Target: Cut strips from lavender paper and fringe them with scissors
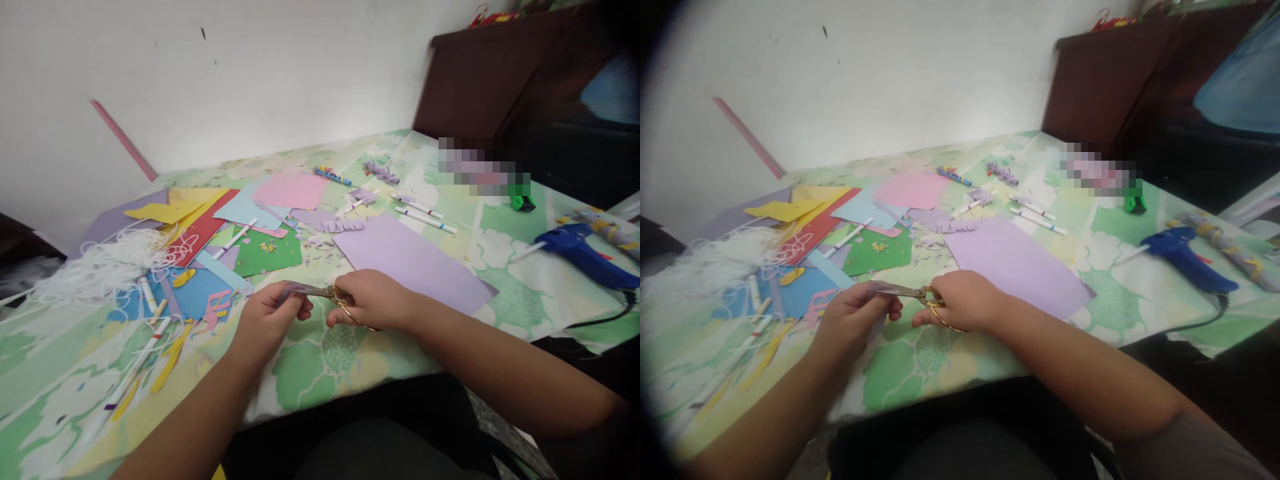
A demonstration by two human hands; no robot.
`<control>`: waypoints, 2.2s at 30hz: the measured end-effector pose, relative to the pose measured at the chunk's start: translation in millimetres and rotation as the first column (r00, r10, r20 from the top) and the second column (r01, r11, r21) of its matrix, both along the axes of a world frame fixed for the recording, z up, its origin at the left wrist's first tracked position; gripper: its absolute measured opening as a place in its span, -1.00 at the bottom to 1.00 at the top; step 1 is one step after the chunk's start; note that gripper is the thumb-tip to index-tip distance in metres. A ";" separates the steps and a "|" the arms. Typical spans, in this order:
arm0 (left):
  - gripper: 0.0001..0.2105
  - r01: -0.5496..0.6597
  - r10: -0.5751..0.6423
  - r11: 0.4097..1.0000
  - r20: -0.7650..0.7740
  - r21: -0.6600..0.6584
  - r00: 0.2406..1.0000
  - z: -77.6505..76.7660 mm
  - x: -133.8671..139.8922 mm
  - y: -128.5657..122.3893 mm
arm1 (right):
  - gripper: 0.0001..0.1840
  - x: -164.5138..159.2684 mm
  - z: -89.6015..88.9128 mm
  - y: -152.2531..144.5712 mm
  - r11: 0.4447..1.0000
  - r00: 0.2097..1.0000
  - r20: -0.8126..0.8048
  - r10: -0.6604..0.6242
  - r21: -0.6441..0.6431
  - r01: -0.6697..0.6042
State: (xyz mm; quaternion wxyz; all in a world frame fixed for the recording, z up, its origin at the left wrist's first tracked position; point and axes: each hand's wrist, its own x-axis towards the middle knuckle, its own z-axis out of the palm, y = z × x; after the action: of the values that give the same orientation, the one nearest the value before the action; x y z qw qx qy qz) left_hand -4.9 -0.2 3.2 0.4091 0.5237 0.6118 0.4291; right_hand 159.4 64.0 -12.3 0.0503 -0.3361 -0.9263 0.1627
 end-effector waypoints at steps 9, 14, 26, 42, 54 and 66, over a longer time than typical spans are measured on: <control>-0.86 0.009 -0.008 1.000 0.023 -0.002 1.000 -6.3 -3.4 -1.6 | -0.42 -1.0 0.2 0.5 0.999 0.999 0.049 -0.017 0.048 0.015; -0.87 0.000 0.001 0.999 0.000 -0.049 1.000 -1.2 -2.1 -1.9 | -0.43 0.1 1.4 0.4 0.995 0.999 0.036 -0.020 0.098 0.016; -0.87 0.014 -0.011 0.997 0.043 -0.069 0.999 -0.4 -3.2 -2.4 | -0.42 0.8 0.0 3.5 0.995 1.000 0.021 -0.017 0.101 0.015; -0.83 0.035 -0.024 0.997 0.168 -0.063 0.985 -11.2 -4.7 -1.8 | -0.44 2.2 -0.6 7.6 0.997 0.999 -0.016 -0.049 0.059 0.050; -0.87 0.035 -0.037 0.999 0.123 0.020 0.992 -12.2 -0.9 -3.1 | -0.48 3.8 4.5 1.6 1.000 1.000 -0.027 0.015 0.011 -0.015; -0.89 0.006 -0.014 0.998 0.106 0.067 0.994 -16.2 0.2 -3.2 | -0.44 1.7 2.7 0.3 0.999 0.999 -0.001 0.042 0.011 -0.042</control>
State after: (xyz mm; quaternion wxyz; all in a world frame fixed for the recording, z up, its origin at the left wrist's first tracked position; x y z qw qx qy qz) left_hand -4.7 -3.5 -13.0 0.4257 0.5164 0.5718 0.4745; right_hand 161.1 64.3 -9.7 0.0491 -0.3162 -0.9340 0.1588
